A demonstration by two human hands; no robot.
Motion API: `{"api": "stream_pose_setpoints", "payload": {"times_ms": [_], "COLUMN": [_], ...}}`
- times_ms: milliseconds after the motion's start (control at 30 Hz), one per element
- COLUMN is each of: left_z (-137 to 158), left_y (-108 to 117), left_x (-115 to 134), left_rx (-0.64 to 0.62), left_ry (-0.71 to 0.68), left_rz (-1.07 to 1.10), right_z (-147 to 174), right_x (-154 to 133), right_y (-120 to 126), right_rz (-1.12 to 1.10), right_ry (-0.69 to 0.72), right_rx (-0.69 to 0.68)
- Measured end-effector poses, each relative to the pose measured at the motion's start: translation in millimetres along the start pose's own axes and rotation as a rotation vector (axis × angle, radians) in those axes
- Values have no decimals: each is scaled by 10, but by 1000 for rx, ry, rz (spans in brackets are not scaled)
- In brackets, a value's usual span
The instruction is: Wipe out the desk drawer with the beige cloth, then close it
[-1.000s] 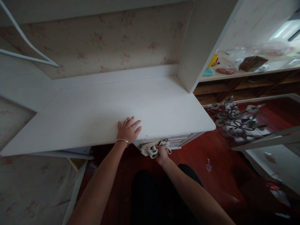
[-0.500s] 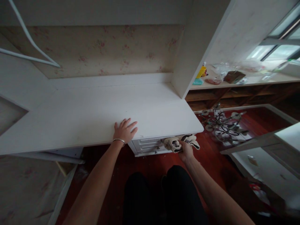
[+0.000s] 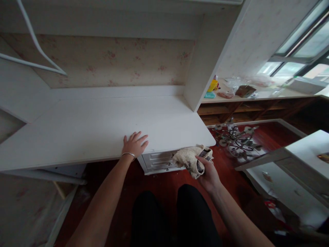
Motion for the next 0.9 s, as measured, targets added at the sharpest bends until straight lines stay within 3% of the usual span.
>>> {"api": "stream_pose_setpoints", "payload": {"times_ms": [100, 233, 433, 667, 767, 900], "left_z": [3, 12, 24, 20, 17, 27], "left_y": [1, 12, 38, 51, 61, 81], "left_x": [-5, -7, 3, 14, 19, 24], "left_rx": [9, 2, 2, 0, 4, -3], "left_ry": [-2, 11, 11, 18, 16, 17], "left_rz": [4, 12, 17, 14, 11, 8], "right_z": [28, -14, -341, -1031, -1285, -1281], "right_x": [39, 19, 47, 59, 409, 836], "right_y": [-146, -411, -1100, -2022, -2053, -1583], "right_rz": [-53, -54, -108, -152, -41, 212], "right_ry": [-110, -123, -167, 87, -52, -347], "right_rx": [-41, -75, -230, -412, -403, -306]}}
Point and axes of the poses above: each hand's wrist, its own z-axis away from the middle knuckle, its own y-axis out of the back of the hand, x = y × z, the point moved 7 cm from there along -z, towards the middle knuckle, and after that the axes turned 14 degrees about -x, right-handed, at the moved point
